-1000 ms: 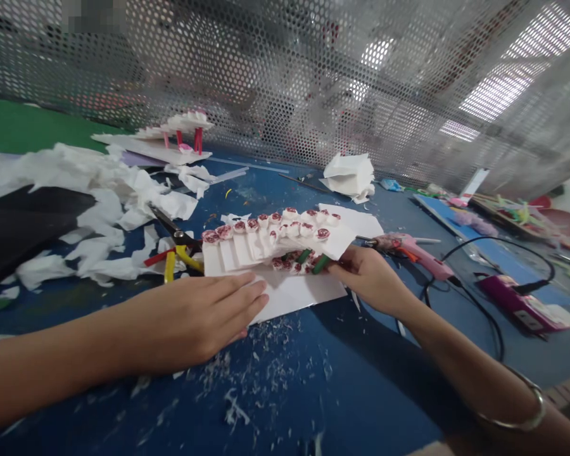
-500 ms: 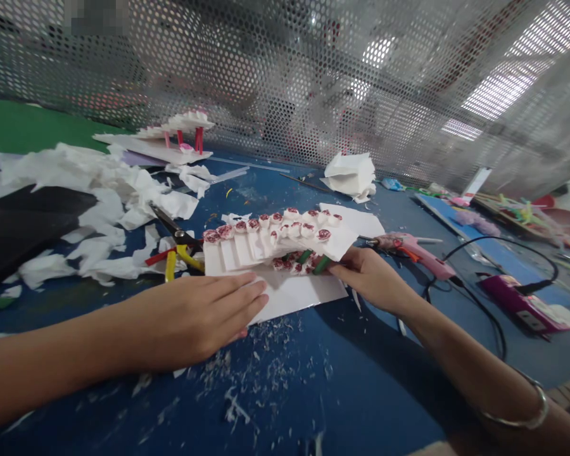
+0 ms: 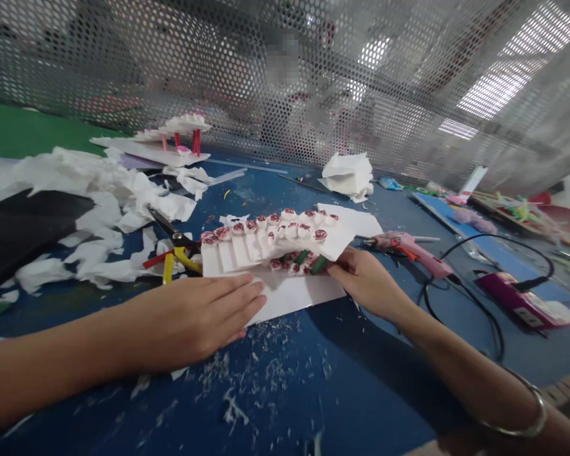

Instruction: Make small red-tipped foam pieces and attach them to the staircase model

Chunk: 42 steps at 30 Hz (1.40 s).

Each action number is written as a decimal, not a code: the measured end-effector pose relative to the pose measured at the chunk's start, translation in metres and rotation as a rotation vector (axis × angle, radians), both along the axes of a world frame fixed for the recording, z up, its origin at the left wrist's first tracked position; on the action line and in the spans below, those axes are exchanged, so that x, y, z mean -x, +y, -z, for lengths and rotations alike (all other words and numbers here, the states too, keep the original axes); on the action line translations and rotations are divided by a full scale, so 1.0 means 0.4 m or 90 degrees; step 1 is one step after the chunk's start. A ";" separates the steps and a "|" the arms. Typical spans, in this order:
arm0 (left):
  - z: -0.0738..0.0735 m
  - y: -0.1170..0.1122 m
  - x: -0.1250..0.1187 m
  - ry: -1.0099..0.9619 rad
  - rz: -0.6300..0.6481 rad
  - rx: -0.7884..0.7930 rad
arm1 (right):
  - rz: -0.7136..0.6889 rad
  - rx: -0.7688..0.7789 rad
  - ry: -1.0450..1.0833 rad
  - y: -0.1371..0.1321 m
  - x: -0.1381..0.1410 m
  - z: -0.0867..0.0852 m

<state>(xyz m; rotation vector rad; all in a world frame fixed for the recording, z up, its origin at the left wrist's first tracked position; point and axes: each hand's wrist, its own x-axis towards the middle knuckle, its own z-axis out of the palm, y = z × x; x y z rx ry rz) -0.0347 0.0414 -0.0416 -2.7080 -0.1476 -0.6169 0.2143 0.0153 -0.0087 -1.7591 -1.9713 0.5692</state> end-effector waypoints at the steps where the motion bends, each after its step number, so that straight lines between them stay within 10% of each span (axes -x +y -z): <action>1: 0.001 0.001 0.000 0.002 0.001 -0.003 | -0.001 -0.003 -0.001 -0.001 0.000 0.000; 42: 0.005 -0.003 0.001 0.014 -0.010 0.013 | -0.155 -0.057 -0.035 0.005 -0.020 0.002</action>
